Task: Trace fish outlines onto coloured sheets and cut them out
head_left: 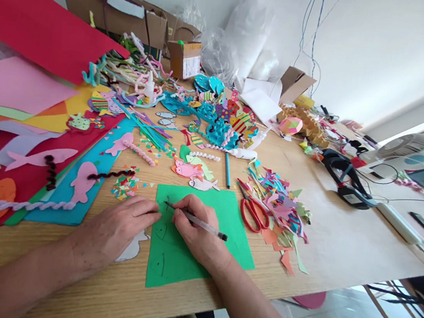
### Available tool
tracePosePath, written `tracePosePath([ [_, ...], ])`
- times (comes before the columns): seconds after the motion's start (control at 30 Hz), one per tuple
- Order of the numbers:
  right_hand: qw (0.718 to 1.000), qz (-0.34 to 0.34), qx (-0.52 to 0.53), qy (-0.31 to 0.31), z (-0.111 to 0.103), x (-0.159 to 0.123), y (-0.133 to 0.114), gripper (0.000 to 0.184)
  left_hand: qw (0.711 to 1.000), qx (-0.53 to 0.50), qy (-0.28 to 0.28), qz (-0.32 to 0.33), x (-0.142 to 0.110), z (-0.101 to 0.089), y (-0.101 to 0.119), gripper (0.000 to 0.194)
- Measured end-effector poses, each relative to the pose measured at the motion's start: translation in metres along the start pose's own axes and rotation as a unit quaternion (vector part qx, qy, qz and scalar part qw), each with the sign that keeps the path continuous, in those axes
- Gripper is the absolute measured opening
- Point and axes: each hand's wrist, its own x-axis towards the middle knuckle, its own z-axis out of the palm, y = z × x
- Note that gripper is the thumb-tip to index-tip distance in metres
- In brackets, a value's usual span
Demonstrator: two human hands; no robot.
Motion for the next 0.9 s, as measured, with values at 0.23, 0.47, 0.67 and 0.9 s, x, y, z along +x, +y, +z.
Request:
tracePosePath([
  [0.23, 1.000, 0.000, 0.001, -0.002, -0.0006, -0.0001, -0.0003, 0.009, 1.000, -0.004, 0.002, -0.002, -0.0006, 0.0012, -0.0002, 0.041],
  [0.47, 1.000, -0.001, 0.009, -0.006, 0.0002, 0.0001, 0.0004, 0.009, 1.000, 0.020, 0.013, 0.016, -0.0003, 0.0006, -0.0001, 0.042],
  [0.67, 1.000, -0.003, 0.009, -0.006, 0.0001, 0.0006, -0.0009, 0.008, 1.000, 0.005, 0.003, 0.003, -0.0011, 0.0005, 0.0001, 0.041],
  [0.9, 1.000, -0.004, 0.013, -0.007, -0.0001, 0.0007, -0.0004, 0.008, 1.000, 0.009, 0.010, 0.014, -0.0016, 0.0017, -0.0004, 0.041],
])
